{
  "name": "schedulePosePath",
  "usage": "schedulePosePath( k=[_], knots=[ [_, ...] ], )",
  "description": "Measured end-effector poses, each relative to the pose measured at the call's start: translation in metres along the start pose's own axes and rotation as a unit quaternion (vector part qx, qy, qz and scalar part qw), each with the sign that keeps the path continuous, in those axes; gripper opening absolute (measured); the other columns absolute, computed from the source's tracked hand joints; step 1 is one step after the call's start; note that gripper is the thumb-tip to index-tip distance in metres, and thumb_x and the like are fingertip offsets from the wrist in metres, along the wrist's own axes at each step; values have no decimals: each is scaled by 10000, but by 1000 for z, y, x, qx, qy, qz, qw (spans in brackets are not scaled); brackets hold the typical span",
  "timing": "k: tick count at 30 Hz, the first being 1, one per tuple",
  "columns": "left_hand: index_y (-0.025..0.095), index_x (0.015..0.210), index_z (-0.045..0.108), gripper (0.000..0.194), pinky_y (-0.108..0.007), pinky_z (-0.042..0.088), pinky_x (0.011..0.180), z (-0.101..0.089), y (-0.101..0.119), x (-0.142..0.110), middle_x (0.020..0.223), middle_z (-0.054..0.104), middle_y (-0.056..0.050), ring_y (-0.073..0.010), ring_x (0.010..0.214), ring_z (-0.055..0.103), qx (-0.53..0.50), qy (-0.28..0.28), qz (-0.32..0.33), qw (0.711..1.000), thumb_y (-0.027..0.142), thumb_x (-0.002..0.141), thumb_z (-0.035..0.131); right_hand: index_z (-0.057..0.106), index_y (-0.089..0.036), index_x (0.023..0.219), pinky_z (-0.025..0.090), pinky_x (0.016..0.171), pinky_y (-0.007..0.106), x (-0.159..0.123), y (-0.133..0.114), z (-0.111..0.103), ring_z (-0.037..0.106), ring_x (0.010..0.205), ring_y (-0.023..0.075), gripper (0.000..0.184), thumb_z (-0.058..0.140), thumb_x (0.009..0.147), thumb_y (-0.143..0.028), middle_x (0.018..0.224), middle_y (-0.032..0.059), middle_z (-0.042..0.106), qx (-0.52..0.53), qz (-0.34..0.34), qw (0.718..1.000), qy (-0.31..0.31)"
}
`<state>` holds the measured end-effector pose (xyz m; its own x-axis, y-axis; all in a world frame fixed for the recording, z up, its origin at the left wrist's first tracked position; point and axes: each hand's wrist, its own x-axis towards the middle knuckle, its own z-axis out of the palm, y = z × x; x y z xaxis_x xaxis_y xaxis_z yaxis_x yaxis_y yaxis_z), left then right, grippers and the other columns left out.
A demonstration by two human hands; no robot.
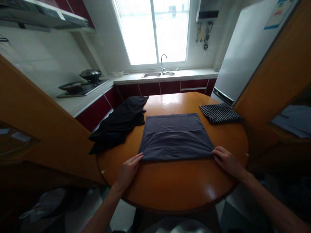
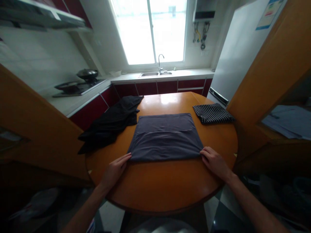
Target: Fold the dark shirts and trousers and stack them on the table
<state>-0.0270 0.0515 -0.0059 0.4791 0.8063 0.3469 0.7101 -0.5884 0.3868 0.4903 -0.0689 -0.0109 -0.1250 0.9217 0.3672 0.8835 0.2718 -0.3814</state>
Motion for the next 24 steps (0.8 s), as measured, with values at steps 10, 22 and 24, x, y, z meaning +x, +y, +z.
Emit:
schedulePosePath(
  k=[10,22,24],
  knots=[
    [275,1205,699,350,-450,540,1039,-24,1,17,1259,713,-70,-266,1153,674,-30,7,-43,999,455,972,510,722,-229,985,530,932,422,19,16,-20,655,1022,265,238,548,948,-387,1051,105,699,85,98,989,65],
    [202,821,685,323,-396,501,862,28,-38,153,874,660,-76,-236,859,617,-37,-58,-23,997,468,917,529,732,-196,855,504,824,362,115,57,19,644,876,230,330,596,892,-494,906,78,720,115,125,985,-28],
    [209,816,675,320,-394,490,873,28,-42,149,885,657,-72,-237,873,603,-35,-63,-25,997,482,915,539,726,-205,850,499,812,362,112,58,20,634,866,228,320,612,886,-502,890,68,714,105,120,987,-26]
  ],
)
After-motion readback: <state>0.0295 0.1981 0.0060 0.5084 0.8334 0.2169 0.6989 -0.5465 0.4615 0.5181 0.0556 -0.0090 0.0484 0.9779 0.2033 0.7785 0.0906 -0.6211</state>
